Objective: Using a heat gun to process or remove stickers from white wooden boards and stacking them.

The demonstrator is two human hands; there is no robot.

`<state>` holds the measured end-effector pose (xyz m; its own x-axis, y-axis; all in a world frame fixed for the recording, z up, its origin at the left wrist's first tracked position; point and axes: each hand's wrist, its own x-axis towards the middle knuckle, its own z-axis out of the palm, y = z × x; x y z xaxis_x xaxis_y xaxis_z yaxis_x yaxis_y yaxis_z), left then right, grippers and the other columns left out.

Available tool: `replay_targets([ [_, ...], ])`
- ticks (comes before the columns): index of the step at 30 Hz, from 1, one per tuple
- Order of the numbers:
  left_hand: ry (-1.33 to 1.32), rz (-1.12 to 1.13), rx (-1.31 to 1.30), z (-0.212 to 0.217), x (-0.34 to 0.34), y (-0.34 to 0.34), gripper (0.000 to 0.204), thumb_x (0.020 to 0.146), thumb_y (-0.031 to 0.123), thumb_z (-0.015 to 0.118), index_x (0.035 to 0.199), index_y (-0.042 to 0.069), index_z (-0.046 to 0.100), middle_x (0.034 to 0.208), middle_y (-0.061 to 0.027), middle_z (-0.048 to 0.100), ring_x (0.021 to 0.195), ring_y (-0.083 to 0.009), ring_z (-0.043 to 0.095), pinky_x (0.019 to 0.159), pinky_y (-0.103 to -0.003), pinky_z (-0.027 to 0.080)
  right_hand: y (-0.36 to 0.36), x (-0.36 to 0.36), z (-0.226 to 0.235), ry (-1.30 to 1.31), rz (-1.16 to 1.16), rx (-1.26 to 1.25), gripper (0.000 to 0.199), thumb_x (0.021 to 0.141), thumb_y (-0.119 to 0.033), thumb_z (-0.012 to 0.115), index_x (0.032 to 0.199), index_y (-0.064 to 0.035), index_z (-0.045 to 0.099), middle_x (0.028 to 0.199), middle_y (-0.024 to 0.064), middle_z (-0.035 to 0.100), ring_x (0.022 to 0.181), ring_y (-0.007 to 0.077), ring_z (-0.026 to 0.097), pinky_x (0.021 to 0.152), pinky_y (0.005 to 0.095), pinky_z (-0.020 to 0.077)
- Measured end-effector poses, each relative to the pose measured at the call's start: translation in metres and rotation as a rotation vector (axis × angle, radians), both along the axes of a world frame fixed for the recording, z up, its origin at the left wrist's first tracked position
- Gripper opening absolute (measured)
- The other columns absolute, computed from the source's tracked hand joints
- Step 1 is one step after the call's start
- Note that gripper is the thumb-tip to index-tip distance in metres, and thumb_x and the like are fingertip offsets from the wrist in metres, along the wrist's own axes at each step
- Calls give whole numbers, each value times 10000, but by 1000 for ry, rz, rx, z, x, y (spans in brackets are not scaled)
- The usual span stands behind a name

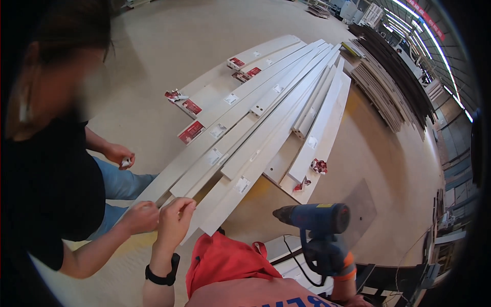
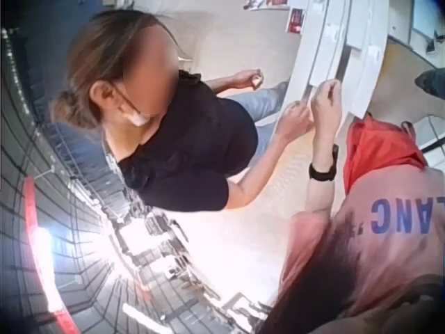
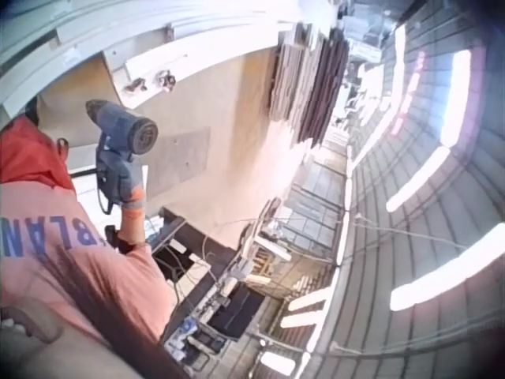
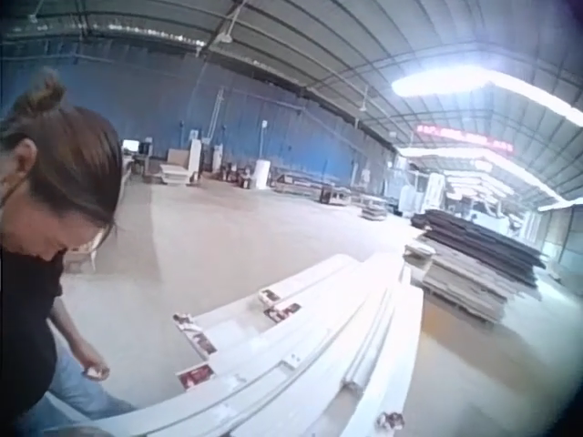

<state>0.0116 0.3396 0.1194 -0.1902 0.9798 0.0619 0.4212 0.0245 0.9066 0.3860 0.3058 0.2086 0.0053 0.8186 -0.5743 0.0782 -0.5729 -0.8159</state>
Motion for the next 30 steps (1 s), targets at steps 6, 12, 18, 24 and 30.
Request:
replay_targets([
  [6,-130,179,-137,-28,-30,4,119,906,89,606,922,-23,644,788,-81,667,706,-144,624,658,-267,483,90,-18,71,224,-99,142,495,705,-4,649,1185,32,537,921,148,620,671,254,637,551,347,552],
  [12,28,238,-69,-24,-36,43,103,885,80,610,937,-4,637,852,-114,644,775,-232,611,721,-320,483,196,-92,83,-5,168,307,382,766,-63,638,1115,49,532,740,117,584,591,201,565,549,316,456],
  [18,41,373,-54,-22,-19,36,86,876,55,608,927,-9,632,864,-125,641,798,-258,613,739,-329,488,280,-148,65,164,499,79,310,776,-35,634,1067,41,558,740,99,585,619,184,582,562,295,457],
  [24,-56,789,-193,-33,2,-17,80,902,32,591,920,-34,634,841,-105,651,766,-177,615,722,-284,476,332,-179,43,155,694,-54,300,770,-14,631,1051,63,561,783,105,582,637,186,600,595,289,483],
  [30,-32,905,-229,-25,13,-12,96,912,42,586,933,-39,634,847,-104,656,763,-161,613,720,-276,475,349,-178,40,253,747,-143,356,756,-6,653,1088,61,541,823,99,574,635,183,594,581,285,483],
])
